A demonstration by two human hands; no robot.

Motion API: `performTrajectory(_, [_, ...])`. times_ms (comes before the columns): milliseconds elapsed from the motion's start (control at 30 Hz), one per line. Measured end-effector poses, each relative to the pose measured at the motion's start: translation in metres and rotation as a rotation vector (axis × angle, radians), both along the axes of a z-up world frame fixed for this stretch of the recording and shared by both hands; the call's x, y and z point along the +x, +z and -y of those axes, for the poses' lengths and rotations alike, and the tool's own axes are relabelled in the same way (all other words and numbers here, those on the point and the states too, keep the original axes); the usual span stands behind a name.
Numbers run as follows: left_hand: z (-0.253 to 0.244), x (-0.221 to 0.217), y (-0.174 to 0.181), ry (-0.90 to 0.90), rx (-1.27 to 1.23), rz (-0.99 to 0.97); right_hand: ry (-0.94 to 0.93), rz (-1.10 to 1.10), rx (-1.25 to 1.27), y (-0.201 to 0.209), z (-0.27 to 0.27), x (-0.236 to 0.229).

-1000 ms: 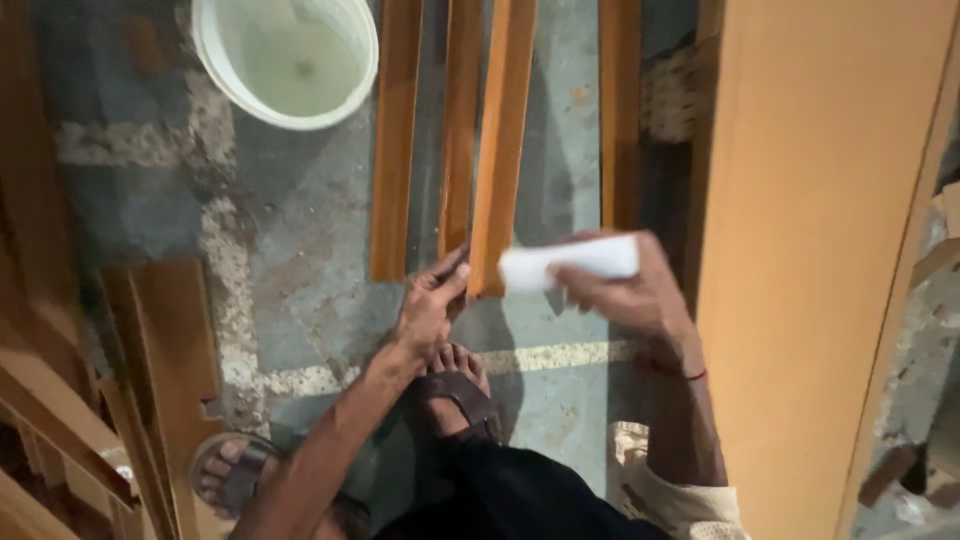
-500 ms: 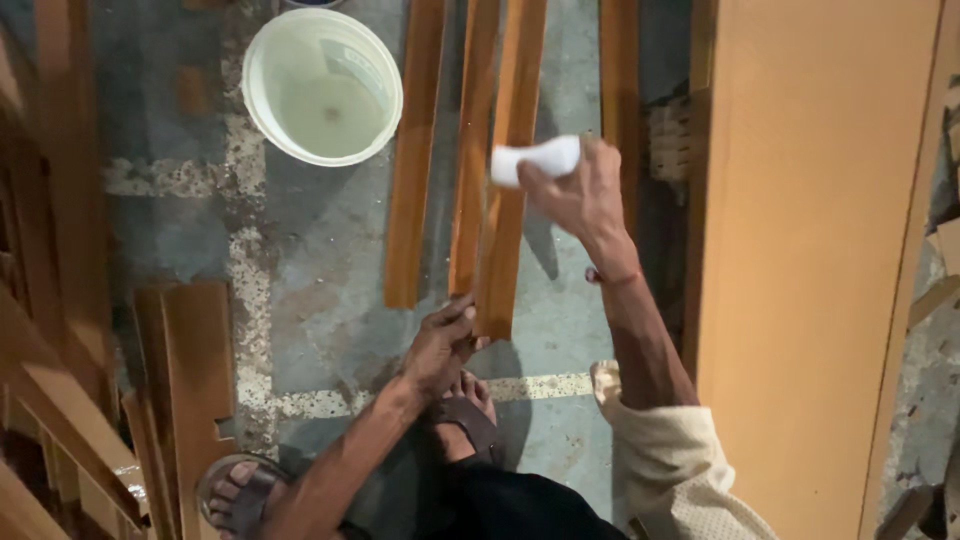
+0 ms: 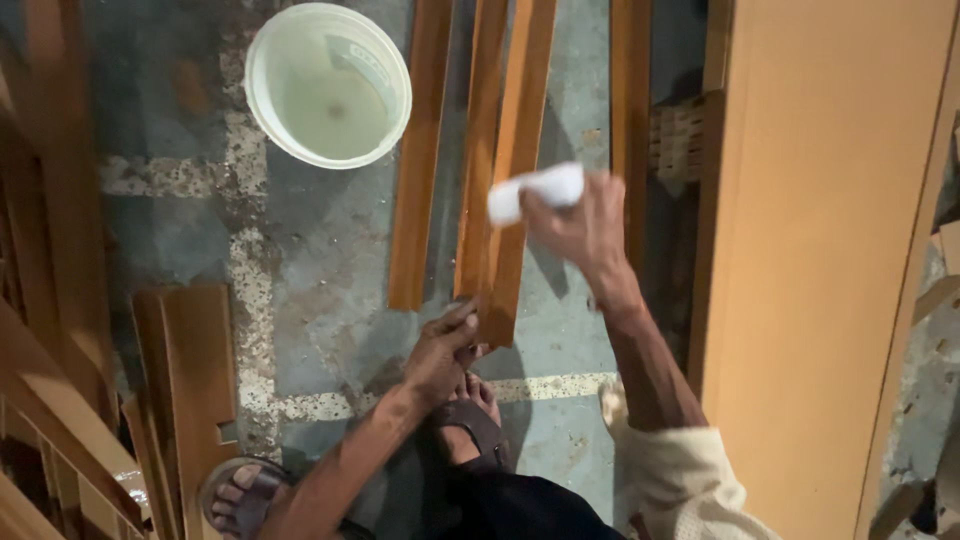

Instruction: The person wipes a long wooden strip with a white cloth, repeatedly dipping the cloth into a bucket of water. They then inspect the strip by hand, rubbing its surface.

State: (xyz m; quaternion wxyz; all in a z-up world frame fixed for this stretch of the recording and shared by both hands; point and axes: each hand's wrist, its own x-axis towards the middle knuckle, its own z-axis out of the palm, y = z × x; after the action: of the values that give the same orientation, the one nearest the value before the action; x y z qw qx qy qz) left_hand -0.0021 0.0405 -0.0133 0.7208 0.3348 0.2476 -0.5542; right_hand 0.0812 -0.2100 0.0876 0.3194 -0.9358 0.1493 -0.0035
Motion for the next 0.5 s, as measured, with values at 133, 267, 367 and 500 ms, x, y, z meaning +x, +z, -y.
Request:
performTrajectory(133, [0.0, -0.002, 0.001, 0.114, -0.112, -0.041, -0.113, 0.104, -0.064, -0.031, 0.028, 0.049])
performTrajectory(267, [0.001, -0.003, -0.003, 0.123, -0.107, -0.079, -0.139, 0.096, -0.024, -0.039, 0.036, 0.057])
performTrajectory(367, [-0.004, -0.007, -0.006, 0.118, -0.115, -0.056, 0.289, 0.335, -0.512, -0.025, 0.017, 0.027])
performTrajectory(500, [-0.003, -0.008, -0.009, 0.121, -0.073, -0.064, 0.064, -0.265, 0.18, 0.013, -0.024, -0.03])
